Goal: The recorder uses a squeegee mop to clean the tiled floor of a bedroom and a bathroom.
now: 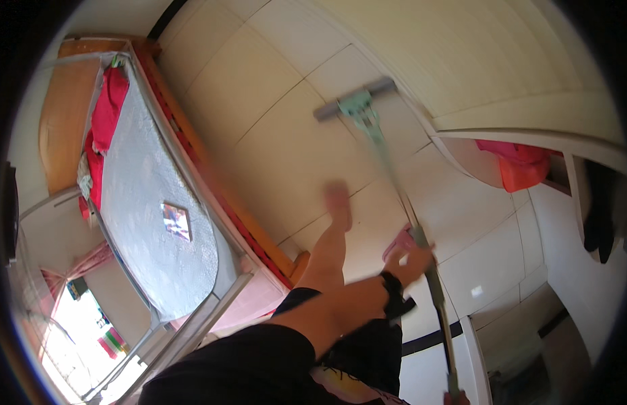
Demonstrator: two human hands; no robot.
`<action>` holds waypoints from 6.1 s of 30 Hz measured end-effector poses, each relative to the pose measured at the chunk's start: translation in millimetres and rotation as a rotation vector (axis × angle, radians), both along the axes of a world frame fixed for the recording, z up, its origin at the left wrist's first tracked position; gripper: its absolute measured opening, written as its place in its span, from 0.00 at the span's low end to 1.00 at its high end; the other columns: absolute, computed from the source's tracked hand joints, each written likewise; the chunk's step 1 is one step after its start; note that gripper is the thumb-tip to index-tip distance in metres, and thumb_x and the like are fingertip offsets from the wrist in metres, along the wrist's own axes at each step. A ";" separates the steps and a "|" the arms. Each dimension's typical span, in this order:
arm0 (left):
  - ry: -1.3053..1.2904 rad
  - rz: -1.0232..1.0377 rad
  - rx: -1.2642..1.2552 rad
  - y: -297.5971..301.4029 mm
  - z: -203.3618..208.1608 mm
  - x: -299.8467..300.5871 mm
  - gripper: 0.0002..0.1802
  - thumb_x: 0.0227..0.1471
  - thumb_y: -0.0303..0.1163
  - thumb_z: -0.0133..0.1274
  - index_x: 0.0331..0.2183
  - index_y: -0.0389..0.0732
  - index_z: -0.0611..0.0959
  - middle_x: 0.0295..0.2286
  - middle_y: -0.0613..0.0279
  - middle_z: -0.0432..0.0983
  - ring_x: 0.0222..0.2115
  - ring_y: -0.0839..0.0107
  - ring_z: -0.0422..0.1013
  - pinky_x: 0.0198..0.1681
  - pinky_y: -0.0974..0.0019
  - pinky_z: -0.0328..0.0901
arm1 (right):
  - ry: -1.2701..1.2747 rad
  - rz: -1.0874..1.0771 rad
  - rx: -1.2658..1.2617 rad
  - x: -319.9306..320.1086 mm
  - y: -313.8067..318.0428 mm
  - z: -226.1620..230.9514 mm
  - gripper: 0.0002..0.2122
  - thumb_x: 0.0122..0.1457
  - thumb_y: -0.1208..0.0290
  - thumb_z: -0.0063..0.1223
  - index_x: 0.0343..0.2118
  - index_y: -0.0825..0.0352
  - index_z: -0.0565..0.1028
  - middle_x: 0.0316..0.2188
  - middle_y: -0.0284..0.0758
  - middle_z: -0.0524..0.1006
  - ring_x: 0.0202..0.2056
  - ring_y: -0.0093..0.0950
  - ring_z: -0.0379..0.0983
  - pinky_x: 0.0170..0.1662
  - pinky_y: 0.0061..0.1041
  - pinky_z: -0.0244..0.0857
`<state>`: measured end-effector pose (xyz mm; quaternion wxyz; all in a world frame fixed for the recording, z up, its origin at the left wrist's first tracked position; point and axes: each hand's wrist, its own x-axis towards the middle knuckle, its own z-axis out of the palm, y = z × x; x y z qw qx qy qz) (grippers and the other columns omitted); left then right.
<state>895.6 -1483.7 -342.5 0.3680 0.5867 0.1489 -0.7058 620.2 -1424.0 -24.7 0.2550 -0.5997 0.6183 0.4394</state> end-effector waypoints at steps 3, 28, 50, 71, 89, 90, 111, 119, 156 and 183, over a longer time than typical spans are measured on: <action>-0.257 0.272 -0.102 9.5 -72.2 152.0 0.14 0.47 0.36 0.53 0.18 0.38 0.72 0.14 0.59 0.70 0.15 0.67 0.70 0.18 0.63 0.65 | -0.297 -0.025 0.022 133.0 -0.1 -75.6 0.16 0.52 0.62 0.51 0.29 0.74 0.67 0.23 0.52 0.72 0.28 0.53 0.68 0.29 0.44 0.61; 0.498 0.067 -0.013 58.1 93.2 -26.9 0.10 0.44 0.38 0.56 0.26 0.43 0.76 0.23 0.67 0.72 0.23 0.77 0.68 0.24 0.70 0.63 | -0.667 -0.107 0.105 30.4 -79.0 76.3 0.22 0.55 0.58 0.47 0.44 0.73 0.70 0.44 0.42 0.70 0.43 0.33 0.69 0.43 0.28 0.64; -0.642 0.465 0.094 84.8 -50.0 526.0 0.10 0.54 0.35 0.42 0.33 0.38 0.65 0.20 0.54 0.66 0.14 0.64 0.68 0.14 0.64 0.64 | -0.985 -0.319 0.719 552.1 -29.7 -269.8 0.16 0.60 0.59 0.40 0.27 0.70 0.64 0.12 0.31 0.65 0.11 0.22 0.63 0.13 0.23 0.57; 0.456 0.469 -0.327 87.4 -16.2 46.3 0.13 0.44 0.41 0.52 0.29 0.41 0.78 0.19 0.63 0.71 0.23 0.72 0.69 0.24 0.69 0.62 | -0.390 0.088 0.110 94.5 -133.2 -49.5 0.13 0.52 0.60 0.49 0.37 0.61 0.70 0.26 0.31 0.69 0.23 0.21 0.65 0.23 0.19 0.58; -0.909 0.161 0.394 176.6 -132.1 416.2 0.08 0.48 0.30 0.51 0.29 0.37 0.71 0.19 0.57 0.73 0.17 0.63 0.72 0.17 0.62 0.68 | -0.968 -0.150 0.843 464.4 -54.4 -305.0 0.17 0.59 0.59 0.39 0.22 0.69 0.68 0.10 0.31 0.66 0.09 0.22 0.62 0.12 0.22 0.54; -0.775 0.359 0.332 119.7 -133.3 337.4 0.09 0.48 0.30 0.51 0.29 0.35 0.70 0.19 0.57 0.73 0.17 0.63 0.73 0.18 0.61 0.68 | -0.864 -0.314 0.816 405.4 -97.0 -295.8 0.18 0.60 0.57 0.40 0.22 0.68 0.67 0.10 0.30 0.65 0.09 0.21 0.61 0.11 0.20 0.52; -0.258 0.153 -0.290 26.7 -40.2 44.8 0.11 0.47 0.32 0.50 0.31 0.34 0.75 0.22 0.56 0.73 0.21 0.68 0.70 0.24 0.69 0.66 | -0.528 -0.223 0.528 170.3 -236.7 -142.3 0.15 0.56 0.59 0.42 0.23 0.67 0.70 0.13 0.27 0.66 0.16 0.16 0.62 0.20 0.14 0.54; -0.526 0.687 0.372 207.3 -4.5 170.5 0.15 0.52 0.39 0.48 0.32 0.36 0.69 0.20 0.59 0.69 0.15 0.71 0.66 0.15 0.69 0.62 | -1.065 0.586 0.705 419.3 8.9 -285.2 0.13 0.50 0.63 0.49 0.33 0.68 0.74 0.22 0.39 0.76 0.27 0.33 0.74 0.30 0.28 0.66; 0.334 0.569 0.481 288.6 332.6 -314.9 0.28 0.48 0.51 0.49 0.34 0.31 0.76 0.20 0.55 0.73 0.21 0.68 0.70 0.25 0.64 0.64 | -0.413 0.107 0.984 263.2 157.1 -345.2 0.07 0.50 0.75 0.47 0.18 0.69 0.67 0.13 0.39 0.70 0.14 0.32 0.69 0.16 0.31 0.64; 0.605 0.040 1.275 299.9 516.7 -272.1 0.33 0.36 0.43 0.56 0.43 0.30 0.74 0.32 0.39 0.74 0.35 0.49 0.70 0.39 0.55 0.62 | 0.245 0.341 0.833 91.2 177.3 -173.3 0.24 0.54 0.67 0.50 0.43 0.71 0.49 0.29 0.44 0.71 0.20 0.32 0.73 0.19 0.29 0.69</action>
